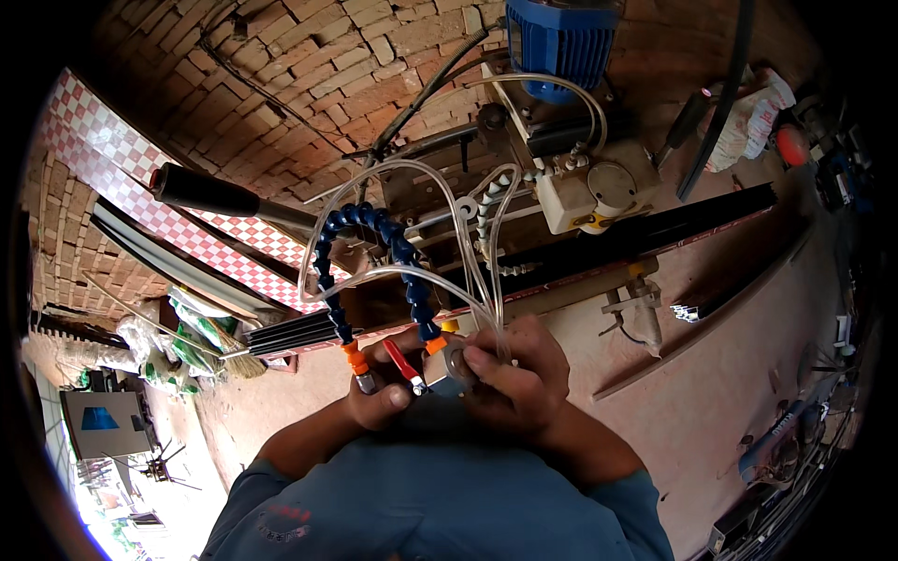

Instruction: The person carries a small cardboard box into a workshop, opens it, and removes a flexible coolant hose with connectors. They then attach the hose to a metalworking machine, connecting it to the existing system and securing it in place.

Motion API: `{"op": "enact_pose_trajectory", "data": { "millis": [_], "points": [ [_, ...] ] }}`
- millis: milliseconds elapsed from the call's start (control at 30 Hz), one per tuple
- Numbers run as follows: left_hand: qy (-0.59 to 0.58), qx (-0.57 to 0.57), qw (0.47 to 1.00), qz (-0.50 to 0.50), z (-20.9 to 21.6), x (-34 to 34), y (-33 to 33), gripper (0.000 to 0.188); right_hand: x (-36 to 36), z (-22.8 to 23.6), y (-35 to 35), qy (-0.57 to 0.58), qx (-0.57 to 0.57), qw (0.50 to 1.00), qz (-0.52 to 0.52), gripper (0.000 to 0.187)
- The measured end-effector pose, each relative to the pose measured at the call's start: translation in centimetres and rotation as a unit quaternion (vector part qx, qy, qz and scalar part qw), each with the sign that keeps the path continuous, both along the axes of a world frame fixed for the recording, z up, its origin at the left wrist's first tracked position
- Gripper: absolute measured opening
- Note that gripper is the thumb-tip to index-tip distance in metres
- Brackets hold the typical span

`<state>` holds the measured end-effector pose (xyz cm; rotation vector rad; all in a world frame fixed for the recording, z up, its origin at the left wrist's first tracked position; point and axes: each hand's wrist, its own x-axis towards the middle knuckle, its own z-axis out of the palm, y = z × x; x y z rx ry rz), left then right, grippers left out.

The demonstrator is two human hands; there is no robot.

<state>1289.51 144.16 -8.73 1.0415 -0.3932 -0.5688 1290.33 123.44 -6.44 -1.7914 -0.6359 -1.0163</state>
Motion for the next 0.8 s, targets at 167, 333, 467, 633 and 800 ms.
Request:
{"op": "enact_pose_trajectory", "data": {
  "millis": [167,333,467,633,800],
  "points": [
    [-0.025,0.012,0.999,0.023,0.6,0.1,0.5,0.066,0.1,0.0,0.1,0.013,0.002,1.000,0.016,0.044],
    [0.028,-0.047,0.996,0.073,-0.4,-0.6,-0.1,0.063,0.0,-0.6,0.6,0.042,-0.003,0.999,0.004,0.041],
    [0.100,-0.100,0.988,0.068,-1.1,-0.7,0.1,0.061,0.1,-0.6,0.7,0.033,-0.008,0.999,0.009,0.042],
    [0.199,-0.141,0.967,0.080,-1.7,-0.9,0.1,0.066,-0.1,-1.0,1.0,0.031,0.001,0.999,0.010,0.045],
    [0.231,-0.071,0.966,0.089,-0.7,0.1,-0.5,0.066,0.0,-0.8,1.3,0.009,0.005,1.000,0.018,0.042]
  ]
}}
